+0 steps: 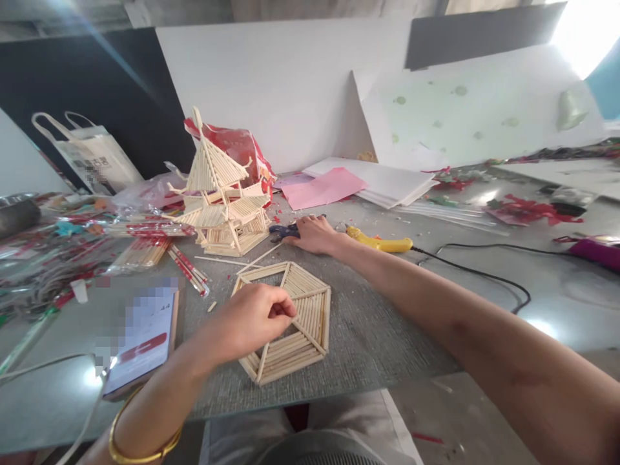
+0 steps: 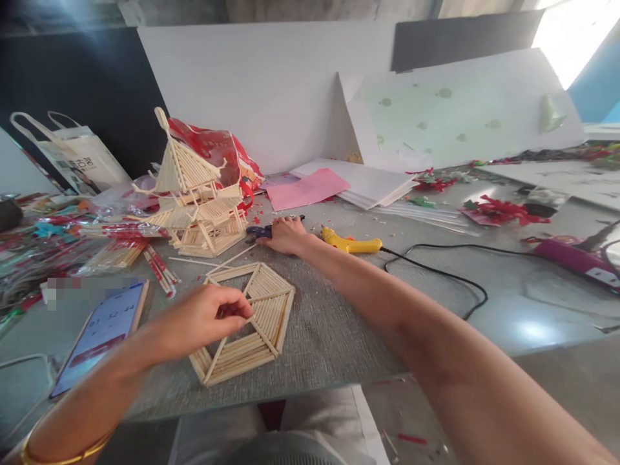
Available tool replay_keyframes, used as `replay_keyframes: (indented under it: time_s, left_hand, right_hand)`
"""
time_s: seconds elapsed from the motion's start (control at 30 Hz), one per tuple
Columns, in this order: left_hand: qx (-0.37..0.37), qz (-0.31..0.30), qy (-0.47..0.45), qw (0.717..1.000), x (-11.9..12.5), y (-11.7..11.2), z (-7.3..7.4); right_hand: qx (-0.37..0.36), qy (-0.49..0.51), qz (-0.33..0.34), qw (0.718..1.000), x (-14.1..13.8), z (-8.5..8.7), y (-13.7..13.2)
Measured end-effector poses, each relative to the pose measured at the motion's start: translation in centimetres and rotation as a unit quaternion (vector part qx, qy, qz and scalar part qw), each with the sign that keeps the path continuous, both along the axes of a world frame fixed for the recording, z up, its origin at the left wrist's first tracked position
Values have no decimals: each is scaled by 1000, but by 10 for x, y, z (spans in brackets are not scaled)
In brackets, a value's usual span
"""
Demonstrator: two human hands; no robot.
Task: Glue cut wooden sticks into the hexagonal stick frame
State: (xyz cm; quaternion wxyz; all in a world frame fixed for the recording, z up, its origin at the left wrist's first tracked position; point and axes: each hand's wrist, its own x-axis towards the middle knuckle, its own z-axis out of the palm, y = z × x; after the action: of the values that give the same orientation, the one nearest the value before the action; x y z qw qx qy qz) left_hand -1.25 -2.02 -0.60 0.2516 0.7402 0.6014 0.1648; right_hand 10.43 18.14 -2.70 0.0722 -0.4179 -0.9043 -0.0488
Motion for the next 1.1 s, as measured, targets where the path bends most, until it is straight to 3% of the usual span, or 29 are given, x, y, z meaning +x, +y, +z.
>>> replay_keyframes:
  time_s: [0.13,0.23,0.3,0.43,0.57,0.7,0.83,0.97,1.1]
  left_hand:
    - [6,18,-96,995,-7,9,7]
    - [0,45,-202,978,-4,17,16]
    - [-2,63,-286,956,0,24,21]
    - [-18,77,-407,910,3,35,20]
    - [-44,83,-439,894,-3,39,8]
    - [7,102,-417,903,-7,40,-2]
    - [90,114,-368,918,-6,41,-9]
    - [162,115,-295,934,-3,41,-14]
    - [209,131,-213,945,0,38,-14]
  right_hand:
    - [-11,-25,20,999,27,42,5]
    - [-60,-126,-12,990,72,72,8]
    - [-106,-172,-41,979,104,81,7]
    - [-156,-210,-49,964,143,66,-2]
    - [-126,-190,-20,974,149,38,-7]
    - [-40,-127,-13,991,150,25,-6]
    - [50,-12,27,998,152,28,-17]
    - [110,108,166,974,145,34,-43]
    - [102,177,262,943,135,33,-68]
